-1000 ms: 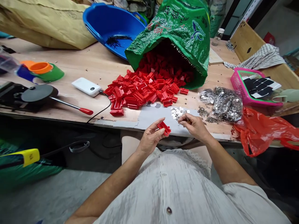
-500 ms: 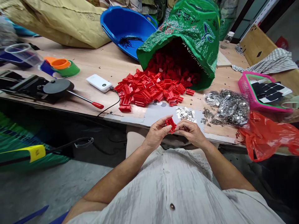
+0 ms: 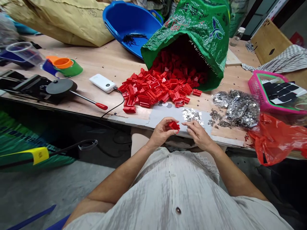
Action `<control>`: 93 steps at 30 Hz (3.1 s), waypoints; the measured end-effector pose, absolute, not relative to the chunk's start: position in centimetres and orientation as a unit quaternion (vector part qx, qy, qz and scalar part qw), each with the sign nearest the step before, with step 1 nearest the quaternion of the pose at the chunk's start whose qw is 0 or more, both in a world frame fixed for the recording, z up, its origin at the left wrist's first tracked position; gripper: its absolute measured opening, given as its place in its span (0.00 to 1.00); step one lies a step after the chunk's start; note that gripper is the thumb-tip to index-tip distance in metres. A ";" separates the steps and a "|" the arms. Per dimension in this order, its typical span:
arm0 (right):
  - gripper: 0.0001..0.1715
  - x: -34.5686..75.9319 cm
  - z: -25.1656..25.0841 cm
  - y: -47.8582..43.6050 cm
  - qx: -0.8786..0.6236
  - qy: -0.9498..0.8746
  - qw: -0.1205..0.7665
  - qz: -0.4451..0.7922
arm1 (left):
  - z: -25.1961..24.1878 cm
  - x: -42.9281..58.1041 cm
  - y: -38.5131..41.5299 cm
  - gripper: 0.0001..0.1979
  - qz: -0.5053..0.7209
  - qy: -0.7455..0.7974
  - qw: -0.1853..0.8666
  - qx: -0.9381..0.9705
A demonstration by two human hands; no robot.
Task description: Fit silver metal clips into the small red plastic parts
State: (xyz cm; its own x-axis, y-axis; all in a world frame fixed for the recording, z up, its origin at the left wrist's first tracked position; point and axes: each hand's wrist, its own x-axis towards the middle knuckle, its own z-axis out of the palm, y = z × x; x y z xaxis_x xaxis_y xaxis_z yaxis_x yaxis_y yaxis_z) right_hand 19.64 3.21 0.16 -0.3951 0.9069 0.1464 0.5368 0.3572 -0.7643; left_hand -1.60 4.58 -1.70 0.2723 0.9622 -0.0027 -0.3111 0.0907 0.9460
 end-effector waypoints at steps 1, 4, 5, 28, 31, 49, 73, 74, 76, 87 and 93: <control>0.19 19.6 -0.3 3.2 -0.474 -0.777 0.282 0.302 | -1.9 -1.8 4.9 0.19 0.485 0.361 0.624 0.495; 0.16 19.5 -1.4 3.4 -0.486 -0.788 0.269 0.265 | -2.5 -2.3 5.8 0.17 0.451 0.397 0.550 0.580; 0.15 19.4 -1.6 3.5 -0.489 -0.789 0.267 0.258 | -2.7 -2.4 6.1 0.18 0.436 0.408 0.535 0.598; 0.10 16.1 -1.2 3.2 -0.560 -0.792 0.155 0.189 | -2.7 -2.6 7.4 0.14 0.364 0.408 0.494 0.676; 0.11 15.1 -1.1 3.0 -0.593 -0.778 0.127 0.167 | -2.6 -2.6 7.3 0.13 0.362 0.414 0.483 0.681; 0.24 16.9 2.3 0.8 -0.474 -0.769 0.271 0.333 | 1.3 -0.7 2.9 0.15 0.475 0.285 0.804 0.216; 0.21 19.9 -0.4 -1.2 -0.569 -0.711 0.320 0.260 | -1.6 0.6 -0.1 0.05 0.402 0.404 0.819 0.065; 0.20 20.9 -0.9 -1.1 -0.594 -0.698 0.319 0.241 | -2.7 0.5 0.0 0.06 0.389 0.432 0.812 0.056; 0.17 22.9 -2.0 -0.6 -0.630 -0.679 0.325 0.193 | -5.0 0.6 0.4 0.06 0.359 0.490 0.793 0.048; 0.13 25.1 -3.9 4.0 -0.660 -0.702 0.256 0.081 | -7.6 0.4 2.3 0.08 0.330 0.539 0.770 0.086; 0.13 25.6 -4.1 5.4 -0.636 -0.735 0.224 0.077 | -5.0 -2.5 0.7 0.10 0.318 0.503 0.786 0.168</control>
